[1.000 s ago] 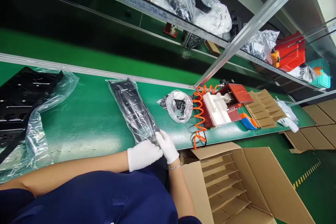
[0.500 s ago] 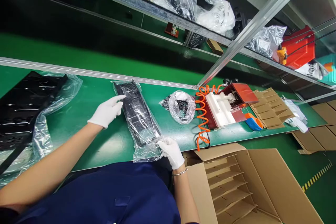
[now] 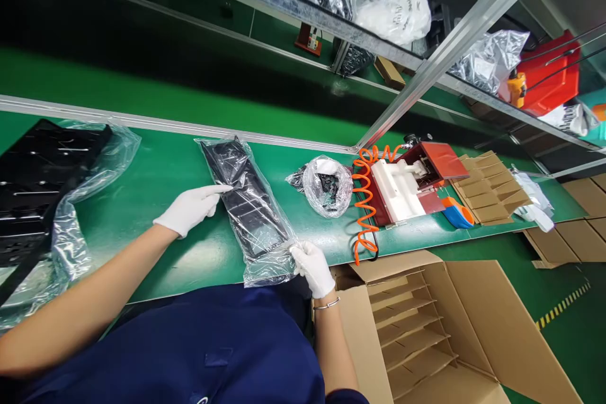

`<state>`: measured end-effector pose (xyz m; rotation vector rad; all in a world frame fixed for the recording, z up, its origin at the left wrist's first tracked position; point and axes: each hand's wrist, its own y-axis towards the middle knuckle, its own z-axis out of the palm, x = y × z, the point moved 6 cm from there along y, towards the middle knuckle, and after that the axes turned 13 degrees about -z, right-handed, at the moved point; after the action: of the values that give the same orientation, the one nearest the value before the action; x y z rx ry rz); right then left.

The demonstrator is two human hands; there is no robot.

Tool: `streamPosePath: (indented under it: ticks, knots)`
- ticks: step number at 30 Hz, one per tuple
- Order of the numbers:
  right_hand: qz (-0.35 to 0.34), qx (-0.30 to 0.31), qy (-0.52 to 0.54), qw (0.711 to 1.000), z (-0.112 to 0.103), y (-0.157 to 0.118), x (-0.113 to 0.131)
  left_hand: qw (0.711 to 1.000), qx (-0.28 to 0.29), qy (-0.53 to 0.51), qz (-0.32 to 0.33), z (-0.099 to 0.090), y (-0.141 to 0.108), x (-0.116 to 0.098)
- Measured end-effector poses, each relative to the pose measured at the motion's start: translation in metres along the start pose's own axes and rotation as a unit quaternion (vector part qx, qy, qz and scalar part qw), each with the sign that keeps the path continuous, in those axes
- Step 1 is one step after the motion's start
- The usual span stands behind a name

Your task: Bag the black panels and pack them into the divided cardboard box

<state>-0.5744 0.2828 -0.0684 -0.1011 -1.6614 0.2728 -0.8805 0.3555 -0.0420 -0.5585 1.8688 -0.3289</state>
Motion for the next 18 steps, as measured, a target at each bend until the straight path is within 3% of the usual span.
streamPosePath:
  ticks: [3,5,8,11,14,16,18]
  knots:
    - [0.000,0.004,-0.011,1.000,-0.001,-0.001,0.001,1.000,-0.007,0.007,-0.006,0.002,-0.002,0.004]
    - [-0.002,0.002,-0.010,1.000,-0.002,-0.002,0.002,0.999,-0.012,0.029,0.024,0.002,-0.009,0.003]
    - [0.011,-0.005,-0.012,1.000,-0.009,-0.004,0.001,0.991,0.025,0.108,0.072,0.010,-0.026,0.005]
    - [0.020,-0.020,-0.045,0.999,-0.024,-0.005,0.000,0.976,0.056,0.190,0.096,0.021,-0.039,0.013]
    - [-0.008,-0.075,-0.084,0.994,-0.047,-0.004,0.009,0.965,0.075,0.234,0.096,0.027,-0.045,0.024]
    - [-0.048,-0.124,-0.097,0.986,-0.062,-0.003,0.022,0.978,0.062,0.183,0.071,0.020,-0.044,0.030]
    - [-0.097,-0.155,-0.098,0.978,-0.068,0.002,0.037,0.997,-0.002,0.071,0.034,0.003,-0.039,0.034]
